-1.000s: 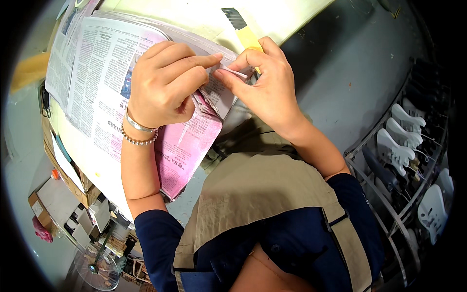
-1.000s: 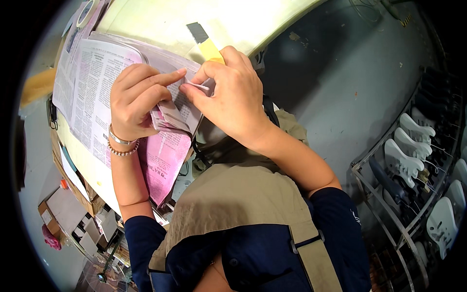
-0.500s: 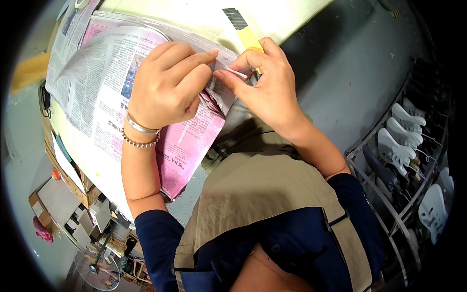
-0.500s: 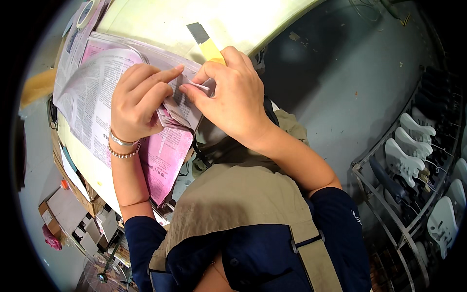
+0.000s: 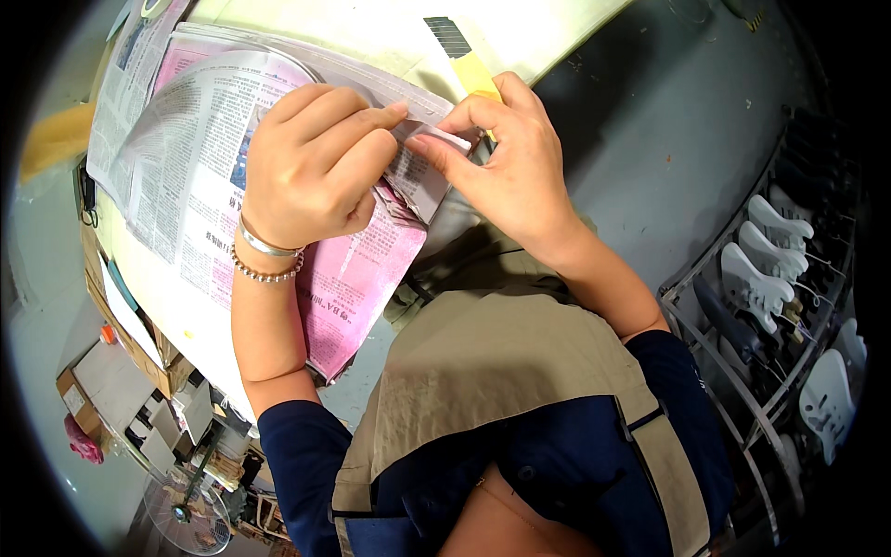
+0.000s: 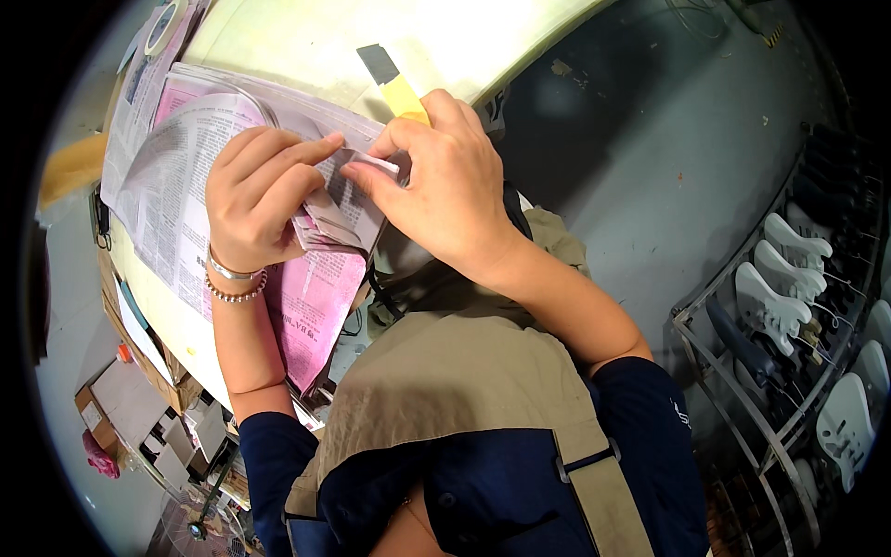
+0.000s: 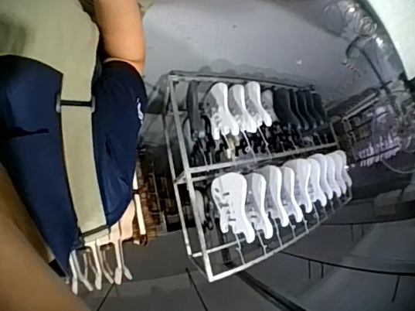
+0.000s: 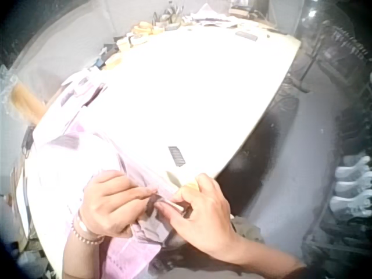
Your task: The person uses a yellow utility knife to carefully separate the pages of a pink and white booklet or magazine. They hold the booklet open with their left hand and run the blade along the spine with their right hand to split the pages.
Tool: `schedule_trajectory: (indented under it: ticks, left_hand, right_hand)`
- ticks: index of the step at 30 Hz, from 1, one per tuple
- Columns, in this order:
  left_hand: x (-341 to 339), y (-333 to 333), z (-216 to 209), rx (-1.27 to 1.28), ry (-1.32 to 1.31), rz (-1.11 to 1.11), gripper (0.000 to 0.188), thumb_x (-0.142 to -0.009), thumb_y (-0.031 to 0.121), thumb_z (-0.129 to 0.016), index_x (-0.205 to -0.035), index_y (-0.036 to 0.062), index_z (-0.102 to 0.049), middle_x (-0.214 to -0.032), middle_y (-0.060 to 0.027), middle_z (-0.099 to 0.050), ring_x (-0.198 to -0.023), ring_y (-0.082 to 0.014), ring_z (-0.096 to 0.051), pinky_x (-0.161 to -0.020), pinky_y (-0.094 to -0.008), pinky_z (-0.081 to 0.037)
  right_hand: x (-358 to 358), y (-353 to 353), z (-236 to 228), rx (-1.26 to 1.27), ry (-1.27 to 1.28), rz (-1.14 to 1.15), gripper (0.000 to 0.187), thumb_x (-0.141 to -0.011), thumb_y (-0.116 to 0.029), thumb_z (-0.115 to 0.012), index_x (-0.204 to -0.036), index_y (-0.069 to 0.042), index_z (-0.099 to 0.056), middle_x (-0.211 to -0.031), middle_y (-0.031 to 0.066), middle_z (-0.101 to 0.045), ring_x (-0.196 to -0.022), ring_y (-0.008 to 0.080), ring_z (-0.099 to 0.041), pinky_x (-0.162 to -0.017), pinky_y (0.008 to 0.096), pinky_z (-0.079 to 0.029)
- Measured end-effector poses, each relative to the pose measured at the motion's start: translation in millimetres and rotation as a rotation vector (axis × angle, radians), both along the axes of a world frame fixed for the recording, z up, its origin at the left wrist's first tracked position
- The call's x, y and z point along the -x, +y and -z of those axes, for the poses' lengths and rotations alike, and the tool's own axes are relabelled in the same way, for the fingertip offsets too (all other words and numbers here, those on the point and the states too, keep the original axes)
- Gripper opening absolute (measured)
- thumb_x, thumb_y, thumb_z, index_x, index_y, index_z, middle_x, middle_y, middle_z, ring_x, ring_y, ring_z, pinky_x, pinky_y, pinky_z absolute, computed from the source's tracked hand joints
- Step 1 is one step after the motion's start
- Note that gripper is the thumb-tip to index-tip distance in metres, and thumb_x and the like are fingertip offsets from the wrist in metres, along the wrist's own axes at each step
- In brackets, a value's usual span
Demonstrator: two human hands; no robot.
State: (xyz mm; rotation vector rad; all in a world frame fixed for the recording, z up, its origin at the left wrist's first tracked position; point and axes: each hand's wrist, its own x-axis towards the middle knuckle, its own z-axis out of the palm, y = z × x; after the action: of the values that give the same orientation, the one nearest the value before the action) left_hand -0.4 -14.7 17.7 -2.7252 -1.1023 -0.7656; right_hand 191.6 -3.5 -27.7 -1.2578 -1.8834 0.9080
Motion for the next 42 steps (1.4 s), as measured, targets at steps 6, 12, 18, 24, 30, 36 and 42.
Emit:
schedule_trajectory:
  ticks: [6, 12, 18, 24, 30, 36, 42]
  left_hand:
    - [2.4, 0.3, 0.4, 0.034, -0.041, -0.009, 0.016, -0.05, 0.003, -0.055, -0.066, 0.0041, -0.053, -0.08, -0.0057, -0.067, -0.071, -0.0237, -0.06, -0.065, -0.0337, -0.05]
    - [3.9, 1.1, -1.0, 0.072, -0.069, -0.004, 0.016, -0.05, 0.003, -0.054, -0.066, 0.0043, -0.052, -0.077, -0.0064, -0.065, -0.07, -0.0251, -0.059, -0.065, -0.0346, -0.049]
    - [4.8, 5.9, 1.0, 0.082, -0.146, 0.046, 0.019, -0.048, 0.001, -0.054, -0.067, 0.0046, -0.053, -0.079, -0.0065, -0.065, -0.065, -0.0253, -0.057, -0.058, -0.0336, -0.045]
    - [6.1, 6.7, -0.7, 0.145, -0.22, 0.048, 0.025, -0.046, 0.0, -0.052, -0.07, 0.0052, -0.056, -0.08, -0.007, -0.062, -0.063, -0.0254, -0.055, -0.056, -0.0332, -0.044]
    - [2.3, -1.0, 2.1, 0.228, -0.268, -0.078, 0.036, -0.047, -0.002, -0.05, -0.079, 0.0047, -0.064, -0.084, -0.0079, -0.058, -0.069, -0.0256, -0.056, -0.06, -0.0325, -0.046]
    - [4.0, -2.3, 1.7, 0.282, -0.296, -0.088, 0.039, -0.047, -0.001, -0.05, -0.083, 0.0052, -0.066, -0.086, -0.0073, -0.058, -0.07, -0.0244, -0.055, -0.062, -0.0322, -0.046]
    - [3.5, 0.1, -1.5, 0.269, -0.217, -0.043, 0.041, -0.047, 0.0, -0.051, -0.083, 0.009, -0.067, -0.085, -0.0052, -0.056, -0.064, -0.0223, -0.049, -0.057, -0.0313, -0.041]
  right_hand:
    - [-3.6, -1.1, -0.9, -0.072, -0.012, -0.017, 0.028, -0.068, -0.031, -0.083, -0.081, -0.009, -0.071, -0.085, 0.0074, -0.053, -0.088, 0.0285, -0.056, -0.069, 0.0381, -0.048]
    - [-11.0, -2.9, -1.1, -0.185, 0.084, -0.023, 0.022, -0.067, -0.025, -0.083, -0.08, -0.011, -0.071, -0.086, 0.0076, -0.05, -0.086, 0.0279, -0.054, -0.067, 0.0363, -0.045]
    - [-7.6, 0.1, -0.2, -0.155, 0.172, -0.085, 0.014, -0.067, -0.016, -0.081, -0.071, -0.009, -0.069, -0.077, 0.0073, -0.047, -0.073, 0.0263, -0.051, -0.061, 0.0353, -0.042]
    - [-4.9, 6.2, 9.8, -0.154, 0.229, -0.098, 0.016, -0.065, -0.015, -0.082, -0.068, -0.008, -0.068, -0.072, 0.0065, -0.045, -0.068, 0.0244, -0.049, -0.058, 0.0353, -0.038]
    - [-2.4, 6.9, 15.3, -0.17, 0.228, -0.086, 0.017, -0.063, -0.016, -0.083, -0.068, -0.009, -0.068, -0.07, 0.0058, -0.044, -0.066, 0.0238, -0.048, -0.057, 0.0352, -0.037]
    - [-5.4, 6.1, 14.9, -0.168, 0.229, -0.112, 0.015, -0.067, -0.004, -0.083, -0.072, -0.004, -0.069, -0.07, 0.0023, -0.049, -0.068, 0.0134, -0.046, -0.058, 0.0273, -0.037]
    - [-2.8, 5.3, 18.9, -0.109, 0.246, -0.078, 0.02, -0.062, -0.015, -0.085, -0.066, -0.007, -0.067, -0.071, 0.005, -0.048, -0.068, 0.0205, -0.05, -0.059, 0.0331, -0.039]
